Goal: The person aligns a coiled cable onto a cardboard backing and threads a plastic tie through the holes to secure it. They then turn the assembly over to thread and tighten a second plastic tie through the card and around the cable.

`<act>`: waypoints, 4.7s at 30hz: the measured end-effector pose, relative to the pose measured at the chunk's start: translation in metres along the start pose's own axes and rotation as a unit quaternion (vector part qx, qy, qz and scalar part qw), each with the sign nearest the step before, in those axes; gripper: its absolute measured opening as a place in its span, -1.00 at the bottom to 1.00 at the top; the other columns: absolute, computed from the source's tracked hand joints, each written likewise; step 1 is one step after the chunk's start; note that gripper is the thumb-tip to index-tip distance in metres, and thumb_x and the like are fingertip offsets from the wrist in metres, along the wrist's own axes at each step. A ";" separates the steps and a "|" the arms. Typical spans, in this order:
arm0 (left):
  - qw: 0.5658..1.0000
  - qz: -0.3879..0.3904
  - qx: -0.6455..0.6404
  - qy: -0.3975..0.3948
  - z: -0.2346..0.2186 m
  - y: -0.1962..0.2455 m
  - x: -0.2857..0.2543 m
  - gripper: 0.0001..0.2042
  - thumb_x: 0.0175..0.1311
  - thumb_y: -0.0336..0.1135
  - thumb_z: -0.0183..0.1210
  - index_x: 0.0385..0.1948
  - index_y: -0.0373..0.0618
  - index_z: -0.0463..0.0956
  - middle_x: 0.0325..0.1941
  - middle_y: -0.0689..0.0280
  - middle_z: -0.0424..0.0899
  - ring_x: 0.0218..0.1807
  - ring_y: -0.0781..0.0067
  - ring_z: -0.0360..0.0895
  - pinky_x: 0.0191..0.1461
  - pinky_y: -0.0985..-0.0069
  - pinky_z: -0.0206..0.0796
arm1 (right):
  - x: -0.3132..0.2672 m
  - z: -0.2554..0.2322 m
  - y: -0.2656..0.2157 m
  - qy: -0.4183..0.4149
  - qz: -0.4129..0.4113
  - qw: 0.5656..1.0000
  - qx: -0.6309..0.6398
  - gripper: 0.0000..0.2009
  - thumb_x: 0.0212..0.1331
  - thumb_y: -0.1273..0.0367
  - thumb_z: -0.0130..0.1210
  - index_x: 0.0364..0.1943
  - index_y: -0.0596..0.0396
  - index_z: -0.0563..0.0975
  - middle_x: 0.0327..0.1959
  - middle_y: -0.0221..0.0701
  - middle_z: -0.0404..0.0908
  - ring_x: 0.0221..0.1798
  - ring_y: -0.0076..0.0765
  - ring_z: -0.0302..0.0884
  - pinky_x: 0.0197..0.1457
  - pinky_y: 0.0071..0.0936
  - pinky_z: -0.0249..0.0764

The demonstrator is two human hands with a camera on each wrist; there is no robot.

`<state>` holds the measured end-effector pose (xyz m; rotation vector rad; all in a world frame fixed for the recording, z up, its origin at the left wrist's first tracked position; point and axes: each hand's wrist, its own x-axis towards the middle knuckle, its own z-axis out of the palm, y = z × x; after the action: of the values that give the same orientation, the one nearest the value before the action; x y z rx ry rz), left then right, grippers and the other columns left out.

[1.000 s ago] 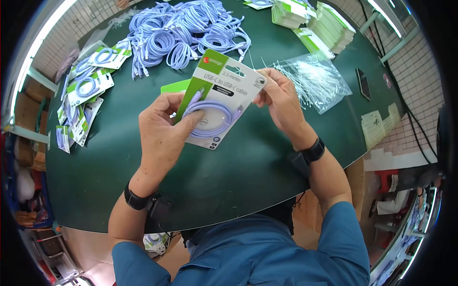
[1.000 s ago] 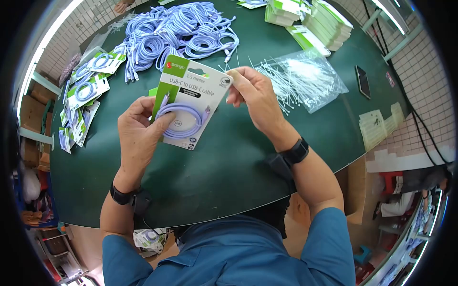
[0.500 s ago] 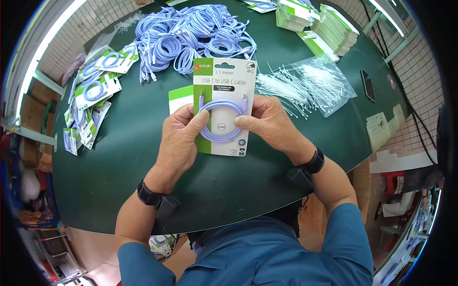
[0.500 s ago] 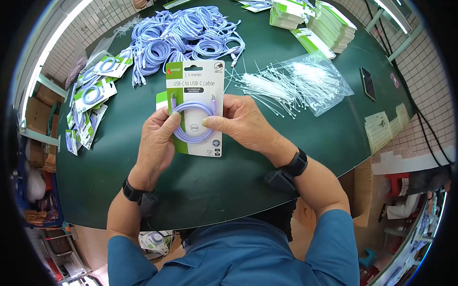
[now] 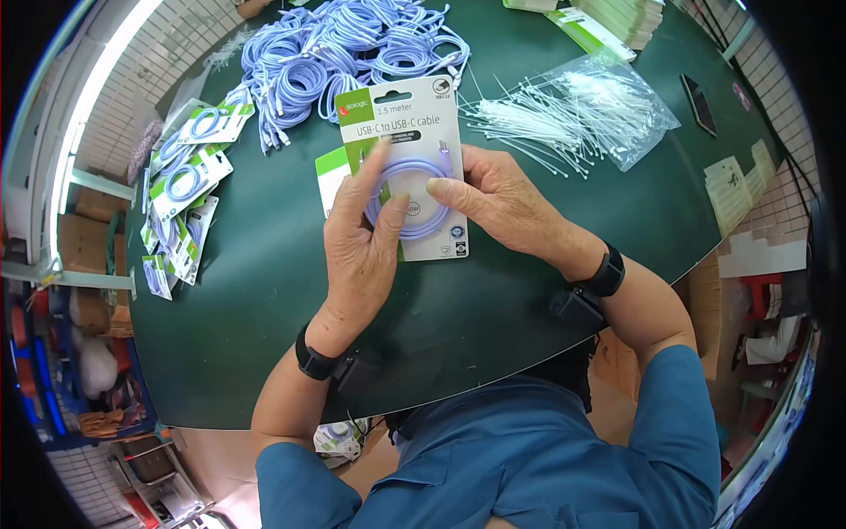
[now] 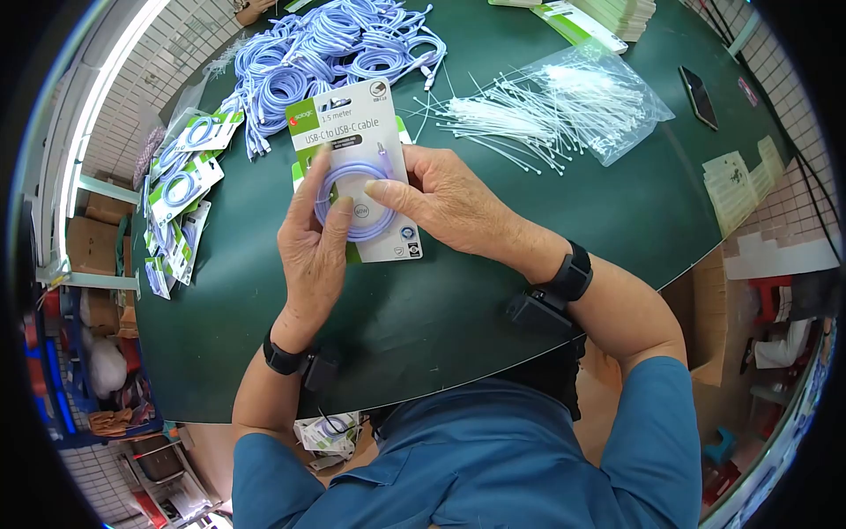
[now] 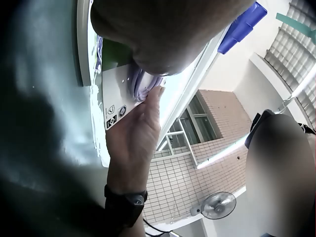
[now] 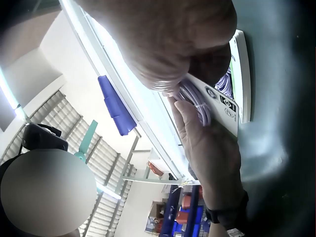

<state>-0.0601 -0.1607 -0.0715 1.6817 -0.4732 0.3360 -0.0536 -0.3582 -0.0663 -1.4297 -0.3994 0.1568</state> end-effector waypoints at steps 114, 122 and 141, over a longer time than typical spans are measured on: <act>0.953 0.267 0.133 -0.049 -0.037 0.045 0.011 -0.76 0.29 -0.37 0.41 -0.12 -0.29 0.65 -0.02 -0.02 0.79 0.12 -0.08 0.75 0.20 0.16 0.56 | 0.007 -0.069 -0.022 0.072 0.033 0.995 -0.059 -0.82 0.40 0.32 0.27 -0.10 0.17 0.66 -0.32 -0.46 0.69 -0.34 -0.65 0.58 -0.25 -0.67 0.54; 0.919 0.309 0.242 -0.041 -0.034 0.006 0.019 -0.70 0.14 -0.42 0.49 -0.20 -0.22 0.54 -0.02 0.06 0.78 0.13 -0.09 0.74 0.18 0.20 0.59 | 0.001 -0.046 -0.030 0.081 -0.047 0.995 -0.029 -0.87 0.36 0.50 0.27 -0.09 0.25 0.65 -0.23 -0.37 0.70 -0.27 -0.59 0.62 -0.24 -0.63 0.56; 0.916 0.338 0.208 -0.064 -0.033 0.003 0.015 -0.73 -0.06 -0.57 0.47 -0.36 -0.24 0.52 -0.08 0.11 0.77 0.13 -0.05 0.74 0.08 0.27 0.67 | -0.016 0.002 -0.034 -0.002 -0.360 0.902 -0.239 -0.73 0.11 0.66 0.40 -0.13 0.13 0.64 -0.24 -0.19 0.72 -0.24 -0.31 0.71 -0.25 -0.48 0.59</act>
<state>-0.0470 -0.1302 -0.0559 1.9138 -1.1518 0.8838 -0.0734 -0.3669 -0.0353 -1.6605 -0.9946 -0.5774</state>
